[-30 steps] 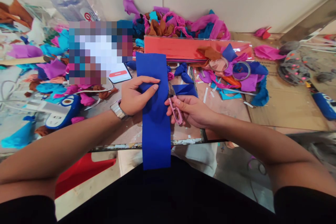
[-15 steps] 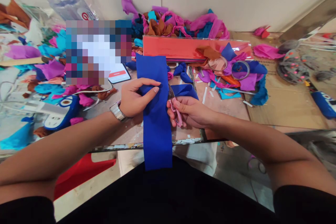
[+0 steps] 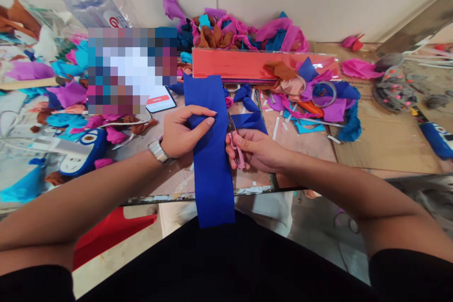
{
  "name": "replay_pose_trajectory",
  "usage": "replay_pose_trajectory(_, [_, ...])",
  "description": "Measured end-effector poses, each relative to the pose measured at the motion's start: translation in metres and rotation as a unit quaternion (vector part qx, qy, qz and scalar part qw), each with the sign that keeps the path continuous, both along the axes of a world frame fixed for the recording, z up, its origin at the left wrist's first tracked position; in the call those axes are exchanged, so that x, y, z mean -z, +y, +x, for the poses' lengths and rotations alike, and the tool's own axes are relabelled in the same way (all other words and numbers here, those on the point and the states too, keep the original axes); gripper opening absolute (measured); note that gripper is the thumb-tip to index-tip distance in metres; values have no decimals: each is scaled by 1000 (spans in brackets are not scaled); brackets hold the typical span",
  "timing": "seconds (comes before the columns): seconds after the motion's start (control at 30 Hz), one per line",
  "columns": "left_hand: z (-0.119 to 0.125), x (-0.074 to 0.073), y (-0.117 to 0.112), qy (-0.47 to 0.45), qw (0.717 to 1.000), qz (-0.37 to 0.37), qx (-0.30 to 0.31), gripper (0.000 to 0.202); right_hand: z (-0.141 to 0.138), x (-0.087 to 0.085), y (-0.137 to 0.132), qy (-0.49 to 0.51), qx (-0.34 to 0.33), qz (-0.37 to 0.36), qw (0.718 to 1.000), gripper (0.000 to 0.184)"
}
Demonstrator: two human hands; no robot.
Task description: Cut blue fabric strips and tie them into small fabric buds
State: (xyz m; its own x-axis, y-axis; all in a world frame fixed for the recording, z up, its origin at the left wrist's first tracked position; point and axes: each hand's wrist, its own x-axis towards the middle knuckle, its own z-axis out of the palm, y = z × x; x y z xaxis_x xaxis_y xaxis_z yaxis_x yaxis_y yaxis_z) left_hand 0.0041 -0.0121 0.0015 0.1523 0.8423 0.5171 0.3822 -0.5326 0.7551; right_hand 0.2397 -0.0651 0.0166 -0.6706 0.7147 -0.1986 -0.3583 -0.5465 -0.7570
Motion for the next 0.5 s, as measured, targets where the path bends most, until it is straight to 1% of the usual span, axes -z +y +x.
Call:
replay_pose_trajectory(0.33, [0, -2, -2, 0, 1000, -4, 3, 14, -1, -2, -1, -10, 12, -2, 1000, 38])
replay_pose_trajectory(0.5, [-1, -1, 0, -13, 1000, -10, 14, 13, -1, -3, 0, -16, 28, -1, 999, 45])
